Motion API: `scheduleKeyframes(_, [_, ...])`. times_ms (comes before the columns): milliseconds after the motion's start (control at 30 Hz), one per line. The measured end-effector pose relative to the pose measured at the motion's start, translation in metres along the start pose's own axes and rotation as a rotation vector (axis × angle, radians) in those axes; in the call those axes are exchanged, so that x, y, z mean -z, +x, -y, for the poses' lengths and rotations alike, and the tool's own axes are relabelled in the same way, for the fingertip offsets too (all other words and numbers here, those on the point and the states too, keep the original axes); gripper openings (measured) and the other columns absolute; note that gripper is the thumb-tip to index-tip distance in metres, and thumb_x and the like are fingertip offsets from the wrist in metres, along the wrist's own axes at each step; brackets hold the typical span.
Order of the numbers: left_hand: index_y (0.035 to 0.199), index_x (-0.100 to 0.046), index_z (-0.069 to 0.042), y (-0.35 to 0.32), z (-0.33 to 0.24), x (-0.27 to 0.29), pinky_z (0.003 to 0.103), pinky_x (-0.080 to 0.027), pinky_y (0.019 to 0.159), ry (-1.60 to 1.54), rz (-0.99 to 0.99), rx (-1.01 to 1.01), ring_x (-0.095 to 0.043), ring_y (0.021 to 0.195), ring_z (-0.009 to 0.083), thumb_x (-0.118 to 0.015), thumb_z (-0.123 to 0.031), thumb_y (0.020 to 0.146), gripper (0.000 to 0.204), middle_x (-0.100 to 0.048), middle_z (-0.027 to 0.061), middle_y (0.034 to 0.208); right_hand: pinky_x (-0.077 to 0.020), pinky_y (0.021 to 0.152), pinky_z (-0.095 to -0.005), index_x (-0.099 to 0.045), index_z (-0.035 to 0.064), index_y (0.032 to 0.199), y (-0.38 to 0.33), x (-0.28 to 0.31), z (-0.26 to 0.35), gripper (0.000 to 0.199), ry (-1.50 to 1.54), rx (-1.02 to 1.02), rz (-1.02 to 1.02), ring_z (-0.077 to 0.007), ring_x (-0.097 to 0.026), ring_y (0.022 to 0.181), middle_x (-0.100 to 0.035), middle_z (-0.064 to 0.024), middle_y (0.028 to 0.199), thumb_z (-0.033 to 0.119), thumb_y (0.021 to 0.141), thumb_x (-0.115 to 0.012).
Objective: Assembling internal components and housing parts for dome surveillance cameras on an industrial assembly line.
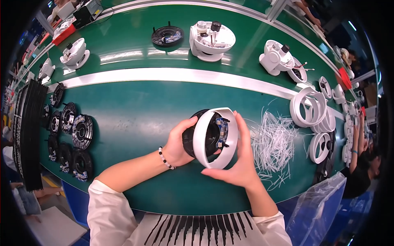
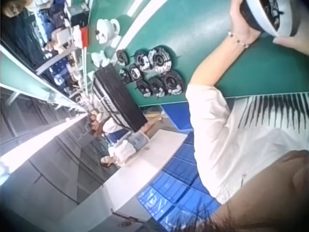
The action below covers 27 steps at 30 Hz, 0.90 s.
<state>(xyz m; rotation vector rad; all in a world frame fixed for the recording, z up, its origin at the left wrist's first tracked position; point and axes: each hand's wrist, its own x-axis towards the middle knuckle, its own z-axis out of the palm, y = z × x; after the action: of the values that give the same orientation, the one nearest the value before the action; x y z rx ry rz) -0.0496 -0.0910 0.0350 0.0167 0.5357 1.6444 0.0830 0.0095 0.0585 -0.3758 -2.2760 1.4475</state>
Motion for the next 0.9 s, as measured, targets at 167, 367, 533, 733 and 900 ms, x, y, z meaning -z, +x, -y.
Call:
scheduleKeyframes(167, [0.116,-0.04,-0.002,-0.001,0.003,-0.005,0.041,-0.04,0.086,0.033,0.007,-0.027,-0.046,0.103,0.0272,-0.037,-0.034,0.08,0.049,-0.046,0.0152,0.114,-0.0311,0.093,-0.0378,-0.009,-0.0021,0.128,0.001,-0.001,-0.002,0.109,0.262,0.014,-0.021,-0.0281,-0.033,0.115,-0.025,-0.0195,0.127,0.019,0.049,-0.081])
scheduleKeyframes(367, [0.11,-0.044,-0.004,0.002,0.009,-0.002,0.041,-0.043,0.082,0.057,-0.008,-0.102,-0.05,0.096,0.0238,-0.034,-0.033,0.084,0.04,-0.05,0.0127,0.106,-0.0251,0.097,-0.0376,-0.008,0.0002,0.13,-0.003,-0.004,-0.003,0.112,-0.021,0.053,-0.019,-0.0285,-0.024,0.121,-0.015,-0.018,0.132,0.024,0.047,-0.081])
scheduleKeyframes(533, [0.124,-0.032,-0.006,0.0,0.012,-0.008,0.037,-0.033,0.094,0.163,0.03,-0.035,-0.039,0.112,0.0234,-0.013,-0.061,0.081,0.073,-0.038,0.0118,0.123,-0.0202,0.098,-0.0414,-0.008,-0.0017,0.128,-0.002,-0.009,0.002,0.113,-0.301,0.117,-0.047,-0.0352,-0.017,0.122,-0.015,-0.022,0.131,0.032,0.047,-0.08])
scheduleKeyframes(733, [0.127,-0.028,-0.007,-0.001,0.004,-0.005,0.038,-0.03,0.097,0.252,0.087,0.036,-0.035,0.116,0.0228,-0.011,-0.067,0.077,0.08,-0.035,0.011,0.127,-0.0222,0.097,-0.0417,-0.008,-0.0027,0.128,0.0,-0.008,0.001,0.117,-0.319,0.068,-0.029,-0.035,-0.022,0.119,-0.017,-0.0215,0.129,0.034,0.044,-0.081])
scheduleKeyframes(900, [0.126,-0.029,-0.007,-0.001,0.004,0.001,0.036,-0.032,0.096,0.197,0.163,0.064,-0.038,0.114,0.0204,-0.018,-0.06,0.082,0.07,-0.038,0.01,0.124,-0.0238,0.096,-0.042,-0.008,-0.0026,0.128,0.001,-0.006,0.004,0.119,-0.342,0.083,0.016,-0.0349,-0.022,0.118,-0.018,-0.0213,0.129,0.035,0.043,-0.081])
